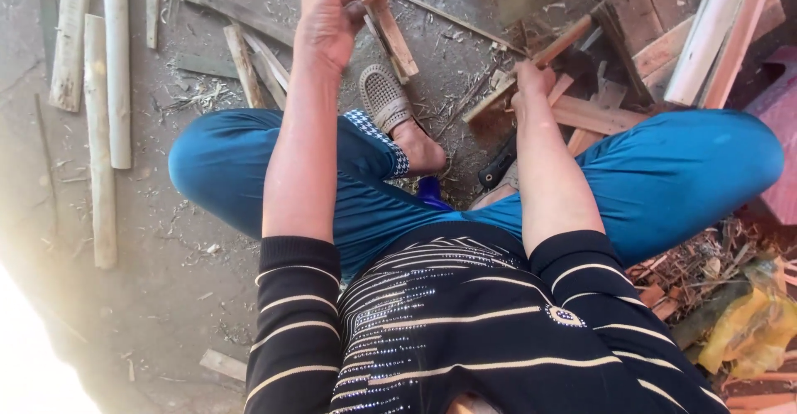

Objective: Assembling a wooden frame or stool using a hammer and nails while sitting on the floor.

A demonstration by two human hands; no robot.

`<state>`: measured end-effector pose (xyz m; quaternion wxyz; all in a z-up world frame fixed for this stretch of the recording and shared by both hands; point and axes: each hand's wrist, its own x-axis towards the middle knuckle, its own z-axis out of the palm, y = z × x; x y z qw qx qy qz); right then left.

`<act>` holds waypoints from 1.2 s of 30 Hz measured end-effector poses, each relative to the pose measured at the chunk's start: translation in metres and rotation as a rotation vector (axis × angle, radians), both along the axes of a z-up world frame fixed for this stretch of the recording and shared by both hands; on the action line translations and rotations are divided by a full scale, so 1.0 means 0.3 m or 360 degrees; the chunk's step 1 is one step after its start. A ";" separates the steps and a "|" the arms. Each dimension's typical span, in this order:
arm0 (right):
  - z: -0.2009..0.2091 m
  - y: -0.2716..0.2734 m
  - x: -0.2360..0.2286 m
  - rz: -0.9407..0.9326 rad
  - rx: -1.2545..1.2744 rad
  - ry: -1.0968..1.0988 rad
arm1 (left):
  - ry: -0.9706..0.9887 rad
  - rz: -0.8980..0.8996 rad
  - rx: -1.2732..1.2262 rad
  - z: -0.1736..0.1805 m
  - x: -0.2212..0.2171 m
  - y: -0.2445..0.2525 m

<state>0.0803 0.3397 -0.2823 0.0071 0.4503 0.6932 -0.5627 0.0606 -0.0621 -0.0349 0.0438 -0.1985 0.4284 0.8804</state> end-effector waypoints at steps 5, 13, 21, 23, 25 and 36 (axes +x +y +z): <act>0.200 -0.121 0.048 0.0070 0.0165 0.0671 | -0.0048 0.0007 -0.0018 0.005 0.010 0.002; 0.663 -0.505 0.251 0.1281 0.0502 0.1029 | 0.0027 0.0107 0.0040 -0.078 -0.011 -0.009; 0.724 -0.546 0.224 0.1915 0.0766 0.0945 | 0.0015 0.0063 0.0006 -0.086 -0.014 -0.013; 0.727 -0.550 0.211 0.2008 0.0798 0.0833 | 0.0047 0.0078 0.0006 -0.107 -0.017 -0.015; 0.721 -0.546 0.192 0.2078 0.0782 0.0849 | 0.0111 0.0077 0.0016 -0.127 -0.018 -0.018; 0.643 -0.521 0.132 0.2066 0.0051 0.0615 | 0.0077 0.0051 0.0018 -0.150 -0.009 -0.023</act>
